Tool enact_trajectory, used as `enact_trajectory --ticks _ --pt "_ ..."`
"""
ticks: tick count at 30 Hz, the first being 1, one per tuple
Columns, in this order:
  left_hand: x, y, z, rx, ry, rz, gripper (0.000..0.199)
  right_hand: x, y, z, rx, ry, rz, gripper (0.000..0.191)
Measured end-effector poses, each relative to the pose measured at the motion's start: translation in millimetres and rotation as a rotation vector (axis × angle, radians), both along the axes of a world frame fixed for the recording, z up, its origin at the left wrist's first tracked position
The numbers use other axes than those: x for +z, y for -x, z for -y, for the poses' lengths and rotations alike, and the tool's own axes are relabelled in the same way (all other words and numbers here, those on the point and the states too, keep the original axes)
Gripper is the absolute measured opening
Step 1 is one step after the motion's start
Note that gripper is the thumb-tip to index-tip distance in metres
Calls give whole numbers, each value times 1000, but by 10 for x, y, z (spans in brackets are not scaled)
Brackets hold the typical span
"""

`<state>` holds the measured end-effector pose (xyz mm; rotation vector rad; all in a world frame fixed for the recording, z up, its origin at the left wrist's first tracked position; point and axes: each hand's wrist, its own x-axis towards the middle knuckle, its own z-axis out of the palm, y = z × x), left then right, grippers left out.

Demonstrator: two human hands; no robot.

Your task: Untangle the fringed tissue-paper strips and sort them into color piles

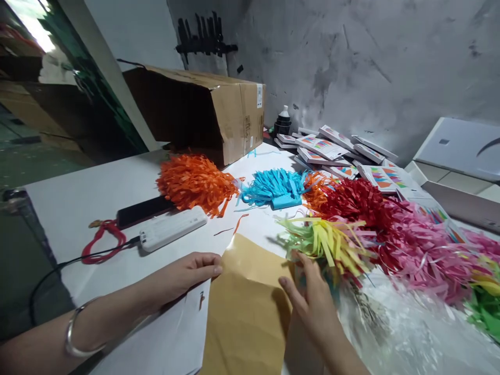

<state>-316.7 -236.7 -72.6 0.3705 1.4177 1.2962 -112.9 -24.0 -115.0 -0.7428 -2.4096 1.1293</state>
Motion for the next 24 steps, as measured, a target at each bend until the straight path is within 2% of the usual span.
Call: enact_trajectory --ticks 3,5,7,9,13,18,20,22,24 --pt "51 -59 -1 -66 -55 7 31 -10 42 156 13 524 -111 82" --pt "67 -92 -11 -101 -94 -16 28 29 55 215 -28 777 -236 87" --pt "60 -108 -12 -115 -108 -53 22 84 36 249 -91 863 -331 88" --pt "38 -105 -2 -113 -100 -87 18 125 -10 265 -134 848 -384 86" --pt "8 -87 23 -82 -37 -138 18 121 -123 285 -142 712 -412 74" --pt "18 -126 2 -157 -79 17 30 50 -231 276 3 483 -388 62" --pt "11 -149 -11 -170 -78 30 32 61 -263 245 -20 210 -374 60" --pt "-3 -173 -24 -170 -84 -5 31 114 -268 230 -96 -186 -377 53" --pt "-12 -205 -41 -177 -101 -24 31 193 -225 266 -77 -502 -409 46"
